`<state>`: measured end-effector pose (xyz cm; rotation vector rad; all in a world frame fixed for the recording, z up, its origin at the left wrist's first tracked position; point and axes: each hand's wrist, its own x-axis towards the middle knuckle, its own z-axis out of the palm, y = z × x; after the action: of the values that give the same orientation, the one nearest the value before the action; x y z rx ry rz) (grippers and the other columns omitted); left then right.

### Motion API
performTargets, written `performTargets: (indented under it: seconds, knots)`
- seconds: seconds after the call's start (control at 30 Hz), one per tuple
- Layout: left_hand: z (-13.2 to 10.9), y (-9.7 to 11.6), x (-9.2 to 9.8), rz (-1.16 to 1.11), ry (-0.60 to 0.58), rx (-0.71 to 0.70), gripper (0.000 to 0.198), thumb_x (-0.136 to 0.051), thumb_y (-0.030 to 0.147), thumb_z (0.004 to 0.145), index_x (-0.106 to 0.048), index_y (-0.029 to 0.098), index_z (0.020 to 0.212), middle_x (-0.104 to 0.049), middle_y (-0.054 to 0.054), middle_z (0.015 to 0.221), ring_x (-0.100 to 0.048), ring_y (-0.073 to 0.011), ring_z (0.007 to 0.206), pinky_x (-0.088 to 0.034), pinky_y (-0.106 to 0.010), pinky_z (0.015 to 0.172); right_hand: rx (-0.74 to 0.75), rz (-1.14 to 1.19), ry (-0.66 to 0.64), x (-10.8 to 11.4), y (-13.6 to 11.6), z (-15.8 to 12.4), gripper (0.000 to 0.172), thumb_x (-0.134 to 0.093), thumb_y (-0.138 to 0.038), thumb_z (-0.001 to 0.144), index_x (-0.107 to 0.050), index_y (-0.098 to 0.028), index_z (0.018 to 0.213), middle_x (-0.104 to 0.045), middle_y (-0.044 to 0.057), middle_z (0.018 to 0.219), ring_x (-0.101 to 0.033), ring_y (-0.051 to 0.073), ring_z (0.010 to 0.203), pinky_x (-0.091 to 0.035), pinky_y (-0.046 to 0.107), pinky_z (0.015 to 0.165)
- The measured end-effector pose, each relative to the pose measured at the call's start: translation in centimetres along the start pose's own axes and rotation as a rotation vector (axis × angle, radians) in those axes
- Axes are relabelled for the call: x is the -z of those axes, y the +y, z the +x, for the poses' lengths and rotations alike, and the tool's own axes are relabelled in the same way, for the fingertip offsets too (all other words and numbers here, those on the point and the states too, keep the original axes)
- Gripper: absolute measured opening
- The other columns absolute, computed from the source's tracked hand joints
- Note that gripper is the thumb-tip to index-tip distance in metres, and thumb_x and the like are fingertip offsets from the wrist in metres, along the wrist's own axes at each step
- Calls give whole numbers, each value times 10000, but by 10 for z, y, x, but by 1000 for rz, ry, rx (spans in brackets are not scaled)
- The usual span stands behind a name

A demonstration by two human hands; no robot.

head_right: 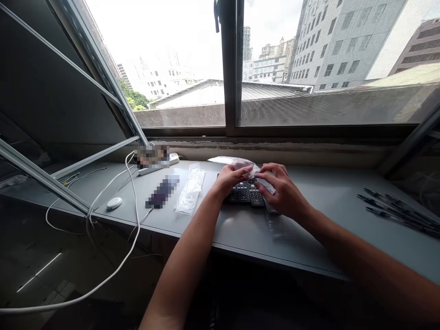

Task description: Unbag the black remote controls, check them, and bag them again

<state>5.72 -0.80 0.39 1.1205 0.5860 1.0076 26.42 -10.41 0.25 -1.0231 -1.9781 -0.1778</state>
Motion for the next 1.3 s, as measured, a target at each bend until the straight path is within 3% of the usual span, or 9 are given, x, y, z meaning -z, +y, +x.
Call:
performTargets:
  seconds: [0.17,0.3,0.5,0.7,0.93,1.17,1.3]
  knots:
    - [-6,-2,-2,-37,37,-9,402,-1010,308,818,-858,136,1148,-825,-136,1141,-773,-264,1066,-541,-568,1225,21,27,-21,3,-3,2,145,-724,-277,1103,-846,-292,1179,-727,137,1504,-598,449,1531,-539,731,1235]
    - [-3,-5,0,-22,111,-17,406,-1032,351,798,-879,142,1111,-838,-137,1149,-776,-288,1092,-548,-581,1233,23,31,-24,2,-4,2,136,-723,-282,1108,-850,-291,1156,-755,128,1494,-612,442,1531,-548,721,1237]
    - [3,-6,1,-2,212,-45,413,-1054,400,782,-897,117,1039,-840,-175,1143,-795,-317,1101,-575,-561,1194,25,102,42,6,-14,6,329,-719,-292,1116,-808,-334,1431,-806,118,1419,-697,412,1450,-594,692,1210]
    - [-3,-2,-1,16,122,-66,409,-1034,392,800,-899,124,1078,-844,-168,1158,-801,-336,1144,-594,-535,1167,10,97,-34,0,-8,2,479,-700,-319,1123,-713,-353,1601,-794,95,1509,-615,429,1565,-556,731,1248]
    - [1,-5,1,20,155,-53,406,-1020,395,818,-888,122,1088,-837,-165,1159,-800,-323,1153,-586,-547,1194,14,45,-29,0,-2,1,370,-704,-338,1119,-811,-357,1472,-798,113,1413,-615,455,1519,-537,753,1243]
    - [-5,0,-5,-55,55,-28,345,-1017,330,821,-887,138,1075,-840,-156,1169,-797,-334,1187,-597,-572,1223,-8,-4,-24,-4,-1,-1,356,-618,-319,1159,-793,-357,1466,-607,142,1619,-507,454,1595,-490,772,1276]
    - [-5,0,-6,-84,95,26,274,-1014,263,835,-887,130,1038,-830,-159,1168,-799,-303,1168,-591,-552,1250,-88,-42,-47,-6,3,-5,341,-625,-399,1153,-783,-318,1445,-529,170,1662,-506,481,1580,-508,771,1261]
